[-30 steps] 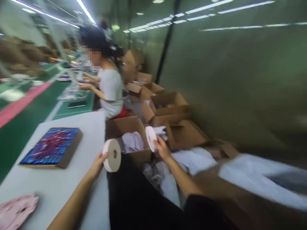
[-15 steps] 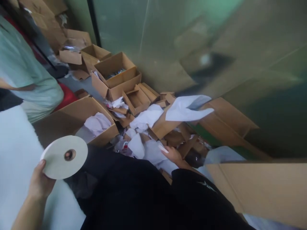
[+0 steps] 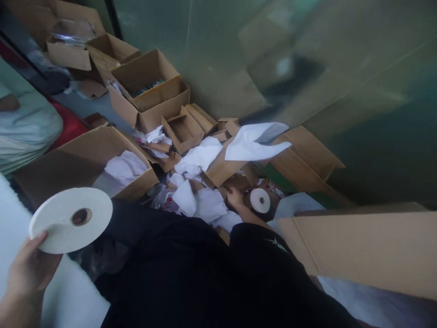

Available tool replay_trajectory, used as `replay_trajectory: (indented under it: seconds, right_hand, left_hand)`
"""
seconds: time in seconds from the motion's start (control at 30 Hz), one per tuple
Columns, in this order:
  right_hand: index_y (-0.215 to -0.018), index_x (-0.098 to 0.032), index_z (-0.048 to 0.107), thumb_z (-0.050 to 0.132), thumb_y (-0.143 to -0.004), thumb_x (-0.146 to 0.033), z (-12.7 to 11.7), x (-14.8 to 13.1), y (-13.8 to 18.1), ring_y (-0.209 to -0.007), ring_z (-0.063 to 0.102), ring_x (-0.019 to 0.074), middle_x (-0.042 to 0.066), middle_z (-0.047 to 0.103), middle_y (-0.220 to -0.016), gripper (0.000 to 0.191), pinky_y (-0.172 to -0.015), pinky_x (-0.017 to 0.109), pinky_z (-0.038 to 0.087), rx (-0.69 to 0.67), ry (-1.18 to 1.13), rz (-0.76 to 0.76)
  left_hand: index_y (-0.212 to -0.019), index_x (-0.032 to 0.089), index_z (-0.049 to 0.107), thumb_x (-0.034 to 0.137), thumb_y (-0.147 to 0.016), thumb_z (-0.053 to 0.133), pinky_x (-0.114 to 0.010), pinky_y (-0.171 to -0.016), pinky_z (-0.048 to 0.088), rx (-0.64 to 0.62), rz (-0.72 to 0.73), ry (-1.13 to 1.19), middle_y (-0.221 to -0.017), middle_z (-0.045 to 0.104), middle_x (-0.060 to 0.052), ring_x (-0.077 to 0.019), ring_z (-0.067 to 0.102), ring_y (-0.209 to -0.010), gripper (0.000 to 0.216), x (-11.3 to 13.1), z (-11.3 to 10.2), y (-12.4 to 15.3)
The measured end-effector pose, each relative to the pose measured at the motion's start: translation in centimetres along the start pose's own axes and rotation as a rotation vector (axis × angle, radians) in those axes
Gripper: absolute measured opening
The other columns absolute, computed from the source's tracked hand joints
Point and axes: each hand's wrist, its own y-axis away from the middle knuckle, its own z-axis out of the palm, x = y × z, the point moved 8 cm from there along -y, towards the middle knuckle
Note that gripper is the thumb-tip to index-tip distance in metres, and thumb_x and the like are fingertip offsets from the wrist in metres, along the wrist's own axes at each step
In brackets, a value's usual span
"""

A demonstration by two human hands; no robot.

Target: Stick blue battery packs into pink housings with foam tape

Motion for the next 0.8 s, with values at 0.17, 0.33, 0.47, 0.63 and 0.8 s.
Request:
replay_trajectory:
  seconds: [0.17,0.33,0.47,0.63,0.8]
  right_hand:
    - [-0.128,-0.021,0.067,0.059,-0.106,-0.039,11.8,-17.1,3.9,-0.104,0.072,0.0214,0.011,0.074,-0.122,0.030,-0.097,0.041,0.061,-0.426,-0.276,-0.437]
    - [-0.163,-0.037,0.034,0.074,-0.095,-0.048,10.9,-33.3,14.0,-0.142,0.052,0.0322,0.012,0.033,-0.170,0.080,-0.110,0.052,0.055,-0.600,-0.567,-1.088]
    - [-0.166,-0.040,0.029,0.086,-0.082,-0.059,9.2,-38.1,19.3,-0.159,0.025,0.0397,0.010,0.016,-0.175,0.103,-0.123,0.063,0.038,-0.620,-0.502,-1.399]
    - [-0.167,-0.035,0.024,0.057,-0.098,-0.072,11.2,-38.3,19.1,-0.155,0.036,0.0361,0.013,0.024,-0.174,0.084,-0.119,0.057,0.046,-0.833,-0.729,-1.057]
    - [-0.159,-0.043,0.040,0.052,-0.108,-0.052,9.9,-39.6,20.4,-0.148,0.049,0.0289,0.006,0.039,-0.169,0.054,-0.114,0.050,0.052,-0.913,-0.855,-1.095]
  left_hand:
    - [-0.116,0.019,0.070,0.051,-0.055,0.093,-0.036,-0.082,0.064,-0.025,0.019,0.166,-0.113,0.079,-0.006,-0.0320,0.073,-0.106,0.072,-0.5,0.1,0.2]
    - [-0.119,0.018,0.066,0.049,-0.070,0.089,-0.028,-0.078,0.058,-0.085,0.036,0.304,-0.111,0.077,-0.008,-0.0243,0.073,-0.096,0.063,-1.1,-0.1,-0.1]
    - [-0.125,0.016,0.065,0.048,-0.079,0.084,-0.035,-0.088,0.058,-0.112,0.021,0.379,-0.117,0.076,-0.012,-0.0268,0.073,-0.102,0.059,-1.3,-0.2,0.3]
    - [-0.127,0.016,0.064,0.042,-0.081,0.080,-0.042,-0.093,0.058,-0.251,-0.007,0.514,-0.119,0.076,-0.013,-0.0304,0.075,-0.101,0.055,-1.1,0.0,0.7]
    - [-0.131,0.009,0.064,0.055,-0.082,0.073,-0.044,-0.070,0.059,-0.585,-0.133,0.465,-0.094,0.078,-0.017,-0.0311,0.074,-0.070,0.069,-2.0,1.7,2.1]
